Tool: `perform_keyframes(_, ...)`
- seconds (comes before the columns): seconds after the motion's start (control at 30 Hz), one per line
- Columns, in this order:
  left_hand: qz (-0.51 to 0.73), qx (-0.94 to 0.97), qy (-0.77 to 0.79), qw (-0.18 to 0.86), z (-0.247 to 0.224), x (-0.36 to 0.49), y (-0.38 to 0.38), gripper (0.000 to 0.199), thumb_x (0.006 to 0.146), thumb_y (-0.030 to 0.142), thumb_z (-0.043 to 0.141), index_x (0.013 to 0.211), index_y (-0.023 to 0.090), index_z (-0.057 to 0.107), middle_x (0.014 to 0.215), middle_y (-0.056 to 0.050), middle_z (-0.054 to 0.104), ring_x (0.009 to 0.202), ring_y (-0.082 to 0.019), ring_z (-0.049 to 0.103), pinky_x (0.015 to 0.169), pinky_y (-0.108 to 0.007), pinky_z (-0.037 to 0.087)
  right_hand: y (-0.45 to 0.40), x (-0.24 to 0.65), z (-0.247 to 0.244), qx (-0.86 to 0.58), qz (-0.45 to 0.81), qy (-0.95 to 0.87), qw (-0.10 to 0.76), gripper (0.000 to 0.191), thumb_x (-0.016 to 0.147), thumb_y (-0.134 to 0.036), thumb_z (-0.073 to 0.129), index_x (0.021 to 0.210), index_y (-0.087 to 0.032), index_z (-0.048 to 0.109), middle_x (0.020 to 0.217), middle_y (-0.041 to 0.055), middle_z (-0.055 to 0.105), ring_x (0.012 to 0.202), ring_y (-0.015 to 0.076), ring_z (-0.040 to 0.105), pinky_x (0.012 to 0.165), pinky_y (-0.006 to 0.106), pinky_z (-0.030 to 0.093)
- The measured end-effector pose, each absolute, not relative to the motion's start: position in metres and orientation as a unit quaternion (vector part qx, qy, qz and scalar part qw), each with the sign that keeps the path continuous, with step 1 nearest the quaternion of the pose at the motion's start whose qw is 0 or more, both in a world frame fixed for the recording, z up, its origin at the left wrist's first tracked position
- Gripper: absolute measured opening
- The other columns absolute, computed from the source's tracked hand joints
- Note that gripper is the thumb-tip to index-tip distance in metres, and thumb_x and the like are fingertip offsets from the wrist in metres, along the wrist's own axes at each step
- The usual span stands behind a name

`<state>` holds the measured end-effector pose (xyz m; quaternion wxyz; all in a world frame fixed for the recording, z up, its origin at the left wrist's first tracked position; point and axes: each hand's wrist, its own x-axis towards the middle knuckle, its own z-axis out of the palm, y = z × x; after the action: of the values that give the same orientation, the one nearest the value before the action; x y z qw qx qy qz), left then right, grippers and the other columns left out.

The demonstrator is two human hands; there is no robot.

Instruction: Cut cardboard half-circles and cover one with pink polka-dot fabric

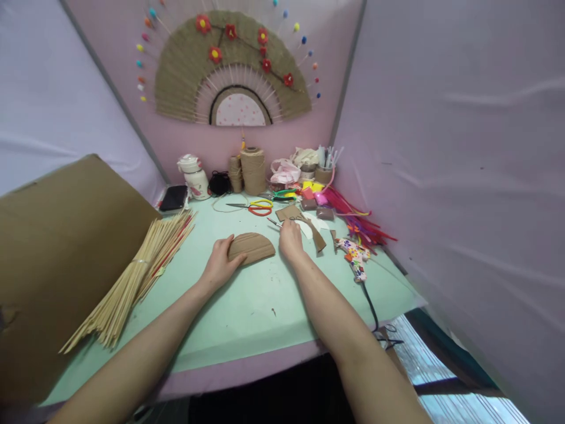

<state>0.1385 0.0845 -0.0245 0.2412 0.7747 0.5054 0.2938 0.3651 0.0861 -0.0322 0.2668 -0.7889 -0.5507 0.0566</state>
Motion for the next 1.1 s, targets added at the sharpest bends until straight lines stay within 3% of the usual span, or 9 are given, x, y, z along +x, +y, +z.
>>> perform_keyframes(0.2,0.181,0.843,0.478,0.169,-0.022,0.138,0.078,0.101,0.064,0.053,0.075,0.148,0.022,0.027,0.140,-0.016,0.042,0.132,-0.036,0.036,0.106,-0.051,0.031,0.079,0.362,-0.023,-0.802,0.057,-0.522,0.285,0.028,0.089,-0.019,0.045,0.115,-0.014,0.055,0.099,0.0145,0.071,0.090,0.0269,0.065,0.073,0.033,0.045)
perform_keyframes(0.4,0.172,0.844,0.483,0.157,-0.025,0.139,0.079,0.084,0.074,0.049,0.066,0.144,0.017,0.034,0.134,-0.017,0.048,0.126,-0.036,0.040,0.100,-0.047,0.036,0.069,0.386,0.008,-0.815,0.041,-0.506,0.277,0.025,0.088,-0.030,0.046,0.100,-0.020,0.066,0.091,0.0099,0.074,0.089,0.0248,0.067,0.072,0.030,0.046)
perform_keyframes(0.53,0.183,0.834,0.497,0.157,-0.025,0.141,0.080,0.082,0.072,0.048,0.069,0.141,0.015,0.040,0.127,-0.017,0.050,0.120,-0.035,0.043,0.099,-0.045,0.037,0.066,0.425,0.028,-0.845,0.031,-0.475,0.243,0.033,0.087,-0.036,0.051,0.108,-0.014,0.067,0.106,0.0187,0.072,0.099,0.0285,0.066,0.077,0.032,0.046)
perform_keyframes(0.63,0.187,0.829,0.502,0.162,-0.024,0.142,0.080,0.079,0.072,0.046,0.070,0.139,0.016,0.041,0.126,-0.016,0.050,0.119,-0.034,0.044,0.098,-0.044,0.038,0.068,0.448,0.030,-0.864,0.057,-0.462,0.191,0.038,0.079,-0.040,0.066,0.103,-0.011,0.069,0.106,0.0236,0.071,0.098,0.0317,0.067,0.075,0.034,0.047)
perform_keyframes(0.73,0.190,0.830,0.498,0.168,-0.025,0.141,0.080,0.078,0.072,0.046,0.070,0.139,0.019,0.041,0.128,-0.015,0.050,0.120,-0.034,0.043,0.098,-0.043,0.038,0.073,0.457,0.023,-0.872,0.089,-0.460,0.145,0.038,0.069,-0.037,0.079,0.095,-0.011,0.071,0.100,0.0217,0.072,0.095,0.0317,0.068,0.075,0.036,0.049)
perform_keyframes(0.8,0.193,0.830,0.495,0.171,-0.026,0.140,0.081,0.078,0.072,0.047,0.070,0.139,0.018,0.041,0.129,-0.015,0.049,0.121,-0.034,0.042,0.098,-0.044,0.037,0.077,0.458,0.016,-0.874,0.097,-0.458,0.130,0.034,0.074,-0.036,0.077,0.096,-0.011,0.069,0.100,0.0172,0.071,0.092,0.0277,0.068,0.076,0.037,0.052)
perform_keyframes(0.9,0.198,0.830,0.492,0.172,-0.028,0.139,0.081,0.077,0.073,0.047,0.069,0.139,0.018,0.042,0.130,-0.015,0.050,0.121,-0.034,0.042,0.098,-0.044,0.037,0.082,0.459,0.013,-0.867,0.090,-0.469,0.139,0.026,0.089,-0.036,0.064,0.102,-0.014,0.065,0.103,0.0087,0.068,0.090,0.0194,0.066,0.079,0.037,0.054)
perform_keyframes(1.1,0.193,0.830,0.495,0.169,-0.025,0.141,0.078,0.074,0.074,0.046,0.069,0.138,0.020,0.043,0.128,-0.014,0.051,0.121,-0.034,0.044,0.097,-0.043,0.037,0.090,0.473,0.046,-0.840,0.047,-0.487,0.234,0.017,0.080,-0.029,0.066,0.076,-0.012,0.068,0.073,0.0092,0.069,0.073,0.0214,0.064,0.063,0.026,0.044)
